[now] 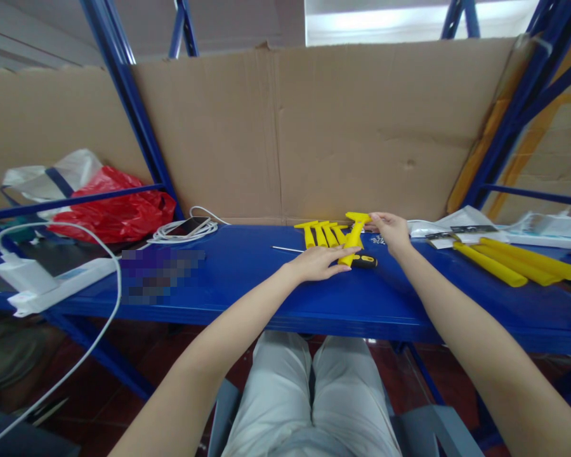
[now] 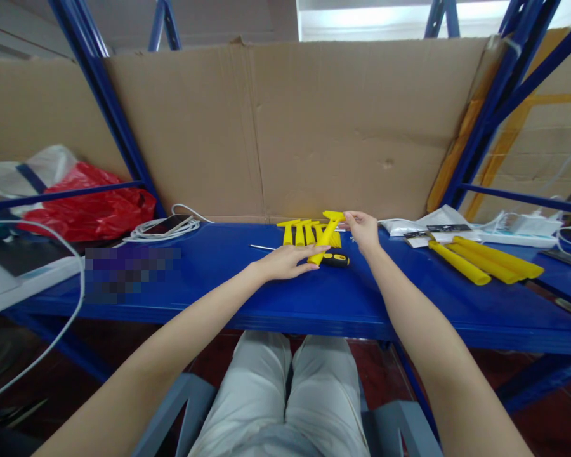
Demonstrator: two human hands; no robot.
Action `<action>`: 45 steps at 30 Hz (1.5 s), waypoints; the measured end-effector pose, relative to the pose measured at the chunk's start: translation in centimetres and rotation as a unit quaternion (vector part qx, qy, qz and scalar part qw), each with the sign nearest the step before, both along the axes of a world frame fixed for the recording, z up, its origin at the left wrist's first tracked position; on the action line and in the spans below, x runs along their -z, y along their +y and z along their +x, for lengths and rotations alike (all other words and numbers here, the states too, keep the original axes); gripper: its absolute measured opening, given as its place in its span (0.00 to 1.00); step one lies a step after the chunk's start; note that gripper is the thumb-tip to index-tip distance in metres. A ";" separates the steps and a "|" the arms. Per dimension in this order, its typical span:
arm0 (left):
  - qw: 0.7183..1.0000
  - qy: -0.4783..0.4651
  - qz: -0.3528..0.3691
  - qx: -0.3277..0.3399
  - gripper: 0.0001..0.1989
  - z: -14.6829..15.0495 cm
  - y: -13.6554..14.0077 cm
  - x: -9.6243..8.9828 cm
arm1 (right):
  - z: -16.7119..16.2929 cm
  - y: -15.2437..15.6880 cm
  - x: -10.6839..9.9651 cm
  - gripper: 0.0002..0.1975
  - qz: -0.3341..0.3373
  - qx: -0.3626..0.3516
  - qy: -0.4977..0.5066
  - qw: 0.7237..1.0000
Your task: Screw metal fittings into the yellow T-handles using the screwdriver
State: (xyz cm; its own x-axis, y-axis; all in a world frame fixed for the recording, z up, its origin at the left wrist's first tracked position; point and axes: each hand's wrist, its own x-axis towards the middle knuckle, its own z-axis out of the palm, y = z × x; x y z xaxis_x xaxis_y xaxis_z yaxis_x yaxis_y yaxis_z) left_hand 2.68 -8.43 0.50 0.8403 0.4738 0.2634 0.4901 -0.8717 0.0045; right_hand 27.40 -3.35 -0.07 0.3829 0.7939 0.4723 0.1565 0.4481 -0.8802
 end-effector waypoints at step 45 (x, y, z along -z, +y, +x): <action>0.943 0.001 -0.090 -0.319 0.24 -3.6 6.9 1.3 | -2.2 -1.6 -0.2 0.22 -0.114 -0.089 -0.157 0.977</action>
